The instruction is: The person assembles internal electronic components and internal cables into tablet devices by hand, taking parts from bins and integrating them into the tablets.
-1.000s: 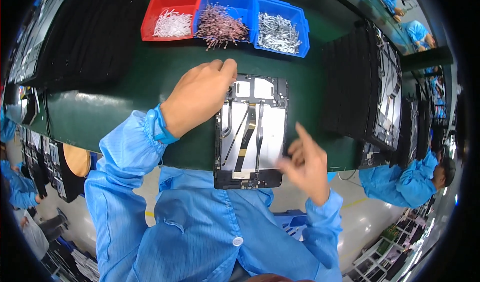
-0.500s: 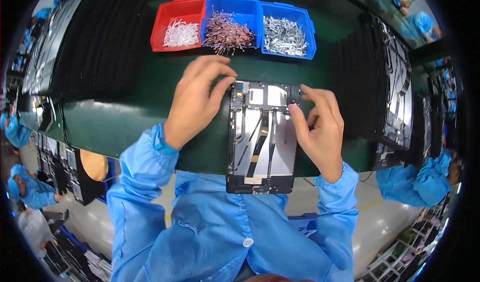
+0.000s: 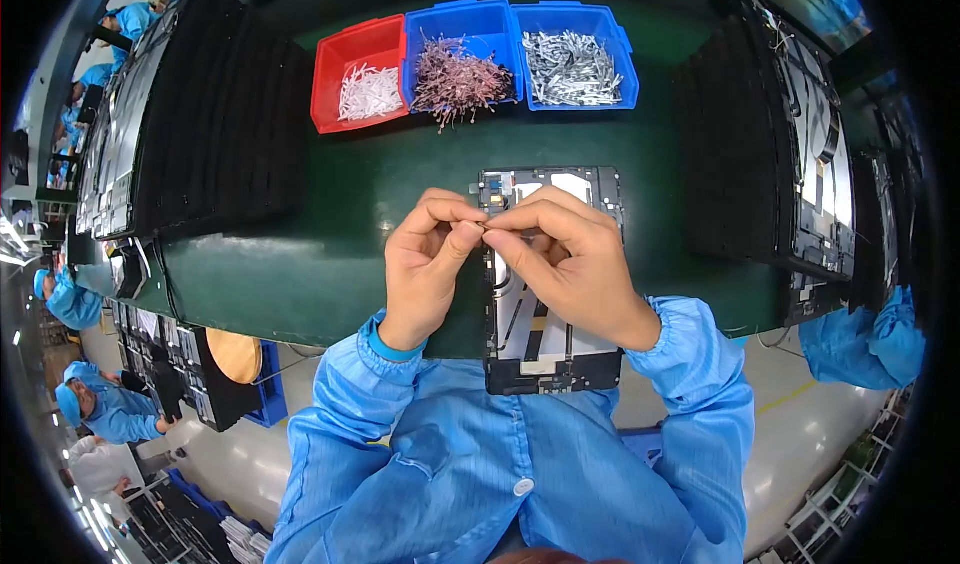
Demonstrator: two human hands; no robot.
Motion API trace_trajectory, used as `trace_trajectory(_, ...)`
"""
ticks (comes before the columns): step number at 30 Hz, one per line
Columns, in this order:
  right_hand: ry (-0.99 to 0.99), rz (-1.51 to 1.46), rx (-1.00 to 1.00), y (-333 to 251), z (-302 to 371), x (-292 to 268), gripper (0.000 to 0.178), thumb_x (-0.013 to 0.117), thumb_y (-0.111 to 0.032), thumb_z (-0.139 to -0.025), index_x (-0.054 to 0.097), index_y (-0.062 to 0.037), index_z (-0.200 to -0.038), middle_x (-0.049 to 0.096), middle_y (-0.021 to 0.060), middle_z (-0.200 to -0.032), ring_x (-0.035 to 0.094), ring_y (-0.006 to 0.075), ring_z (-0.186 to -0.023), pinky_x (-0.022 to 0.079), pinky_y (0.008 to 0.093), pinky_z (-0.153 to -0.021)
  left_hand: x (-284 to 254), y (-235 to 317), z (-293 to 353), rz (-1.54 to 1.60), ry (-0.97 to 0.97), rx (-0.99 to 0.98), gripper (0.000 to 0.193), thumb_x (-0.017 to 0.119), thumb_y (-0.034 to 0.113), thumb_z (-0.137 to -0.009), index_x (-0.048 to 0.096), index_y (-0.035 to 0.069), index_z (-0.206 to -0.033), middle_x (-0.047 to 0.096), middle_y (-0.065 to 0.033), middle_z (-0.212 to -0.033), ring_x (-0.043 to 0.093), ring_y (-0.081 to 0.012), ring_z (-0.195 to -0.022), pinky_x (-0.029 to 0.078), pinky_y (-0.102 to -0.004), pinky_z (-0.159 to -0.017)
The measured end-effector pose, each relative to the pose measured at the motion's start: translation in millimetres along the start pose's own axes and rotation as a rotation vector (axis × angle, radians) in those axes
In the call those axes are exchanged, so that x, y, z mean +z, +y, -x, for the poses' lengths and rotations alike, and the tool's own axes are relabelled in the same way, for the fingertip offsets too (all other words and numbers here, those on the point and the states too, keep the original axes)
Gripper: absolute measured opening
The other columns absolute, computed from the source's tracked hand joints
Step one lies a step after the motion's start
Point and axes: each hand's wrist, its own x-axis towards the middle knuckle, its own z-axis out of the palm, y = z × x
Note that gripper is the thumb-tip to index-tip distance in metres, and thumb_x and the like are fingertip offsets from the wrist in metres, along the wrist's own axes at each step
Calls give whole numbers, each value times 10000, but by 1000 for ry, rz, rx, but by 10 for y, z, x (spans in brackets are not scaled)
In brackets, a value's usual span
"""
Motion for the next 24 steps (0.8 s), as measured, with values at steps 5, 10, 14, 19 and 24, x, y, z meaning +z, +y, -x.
trace_trajectory(5,23,50,-70,-46,5,-25,98,749,-47,-848,705,-16,-929,626,51,-840,500,68,-521,362,240,-438,50,-20,60,-277,58,187,78,657,4,-945,655,-11,-1021,516,-64,-1076,542,-117,-941,456,-251,-853)
trace_trajectory(10,20,65,-83,-67,24,-34,102,743,-18,-831,700,-17,-924,625,47,-843,494,60,-523,363,233,-435,50,-16,78,-317,56,219,79,657,-8,-938,659,-14,-1016,511,-72,-1077,541,-123,-949,459,-246,-836)
trace_trajectory(14,16,61,-107,-44,38,-31,112,747,-21,-826,697,-17,-927,618,47,-843,488,55,-523,362,231,-435,49,-20,94,-292,34,200,84,651,-23,-935,664,-16,-1018,511,-70,-1071,540,-126,-951,458,-247,-839)
trace_trajectory(19,-41,101,-53,-16,3,-84,98,731,-18,-833,682,-7,-916,611,60,-829,555,93,-556,410,248,-463,-70,-26,94,-381,-28,190,169,669,-14,-926,664,-16,-1095,516,-73,-1095,545,-109,-924,464,-234,-814)
trace_trajectory(24,-194,217,-3,134,-25,-98,66,690,-10,-833,648,10,-880,624,124,-837,676,242,-708,529,338,-606,-208,63,158,-508,-9,-316,366,683,75,-945,567,-49,-1269,626,-77,-1056,586,-65,-765,488,-202,-641)
